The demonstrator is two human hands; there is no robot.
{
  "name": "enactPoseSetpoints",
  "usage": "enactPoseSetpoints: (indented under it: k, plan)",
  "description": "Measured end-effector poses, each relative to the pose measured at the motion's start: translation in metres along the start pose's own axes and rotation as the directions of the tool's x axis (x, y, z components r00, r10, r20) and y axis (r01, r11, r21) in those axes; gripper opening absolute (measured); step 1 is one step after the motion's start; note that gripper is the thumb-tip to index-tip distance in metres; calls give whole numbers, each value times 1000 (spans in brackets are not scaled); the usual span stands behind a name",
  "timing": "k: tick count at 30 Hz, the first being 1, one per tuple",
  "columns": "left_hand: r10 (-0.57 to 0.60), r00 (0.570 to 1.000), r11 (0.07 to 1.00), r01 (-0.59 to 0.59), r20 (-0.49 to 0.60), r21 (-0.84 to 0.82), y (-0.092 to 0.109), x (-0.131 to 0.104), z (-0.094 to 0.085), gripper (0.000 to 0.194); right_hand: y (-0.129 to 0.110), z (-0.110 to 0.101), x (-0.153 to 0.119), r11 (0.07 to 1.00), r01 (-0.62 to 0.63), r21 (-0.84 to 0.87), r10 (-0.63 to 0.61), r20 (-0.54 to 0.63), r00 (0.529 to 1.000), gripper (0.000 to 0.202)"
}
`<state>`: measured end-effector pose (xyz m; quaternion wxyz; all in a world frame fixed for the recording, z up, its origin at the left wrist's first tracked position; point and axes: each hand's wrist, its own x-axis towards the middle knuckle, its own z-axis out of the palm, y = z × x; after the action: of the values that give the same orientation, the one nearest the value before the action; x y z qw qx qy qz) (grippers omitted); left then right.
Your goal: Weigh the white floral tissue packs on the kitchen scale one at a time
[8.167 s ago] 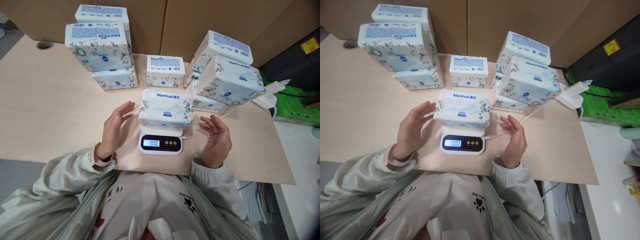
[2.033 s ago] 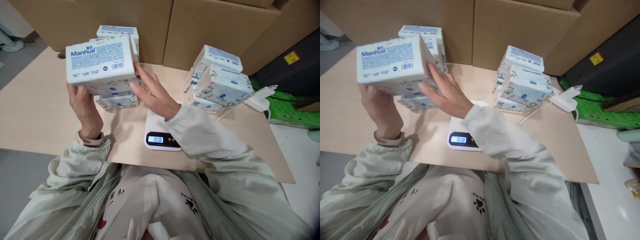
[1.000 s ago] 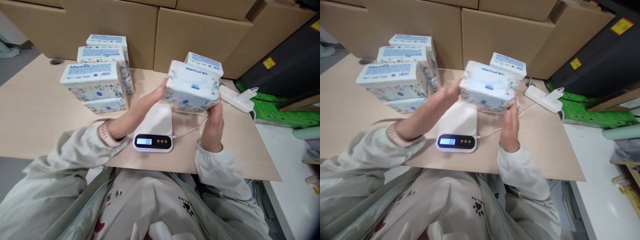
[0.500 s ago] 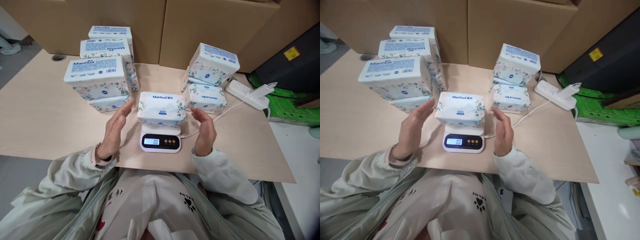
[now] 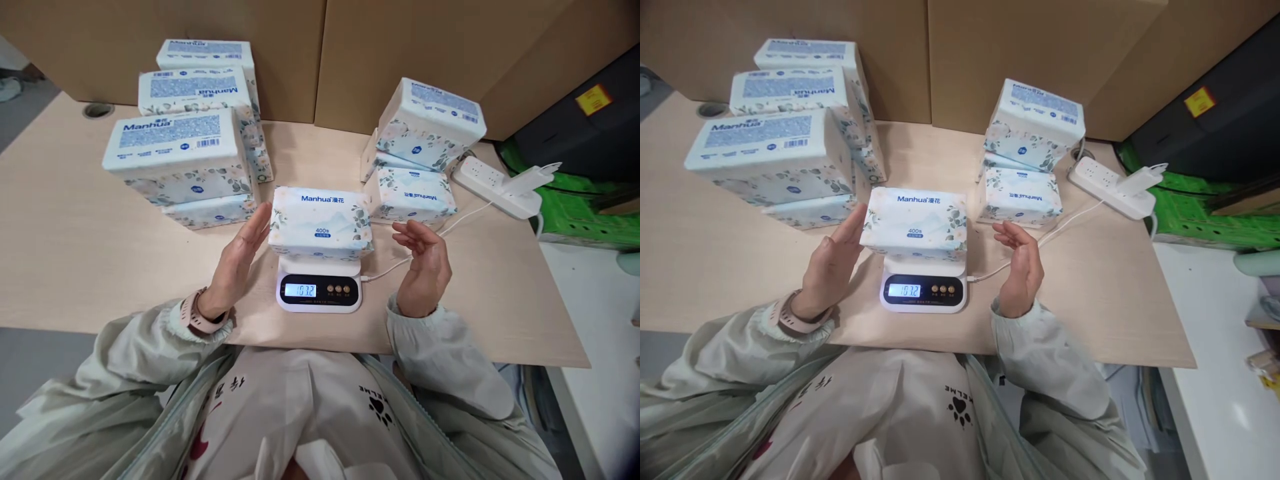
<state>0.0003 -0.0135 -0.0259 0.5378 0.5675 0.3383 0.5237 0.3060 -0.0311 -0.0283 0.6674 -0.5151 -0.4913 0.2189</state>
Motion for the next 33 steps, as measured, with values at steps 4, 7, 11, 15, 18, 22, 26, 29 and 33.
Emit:
enactPoseSetpoints:
  k: [4,7,11,15,18,22,26,29,33]
  plan:
    - [8,1000,1000,-8,-9,-9,1,1,0,62,1,0,0,1000,1,-15,-1,-20,1000,46]
    - [13,1000,1000,-13,-28,-14,-1,1,-1,61,1,-1,1,1000,4,-29,-4,-16,1000,45]
    - [6,999,1000,-7,-42,-11,-3,1,-3,63,0,-1,1,997,22,-70,-23,-8,1000,47]
    - [3,999,1000,-4,-36,-9,-3,1,-4,62,-2,0,1,998,24,-63,-25,-19,999,45]
    - [6,1000,1000,-6,-15,-2,-2,1,-5,60,-3,-1,1,997,21,-68,-22,-16,1000,45]
    - [1,1000,1000,-1,-11,-3,0,1,-5,60,-2,-2,1,993,53,-103,-53,0,999,47]
    - [-24,999,1000,23,-34,-9,1,1,-4,64,-1,-1,1,995,46,-85,-47,-10,999,48]
    - [-30,999,999,30,-30,-16,2,1,-2,64,-2,0,2,997,24,-72,-25,-20,999,47]
    - [-20,1000,1000,20,-11,-20,2,0,-4,61,-2,-1,3,998,4,-64,-6,-23,1000,47]
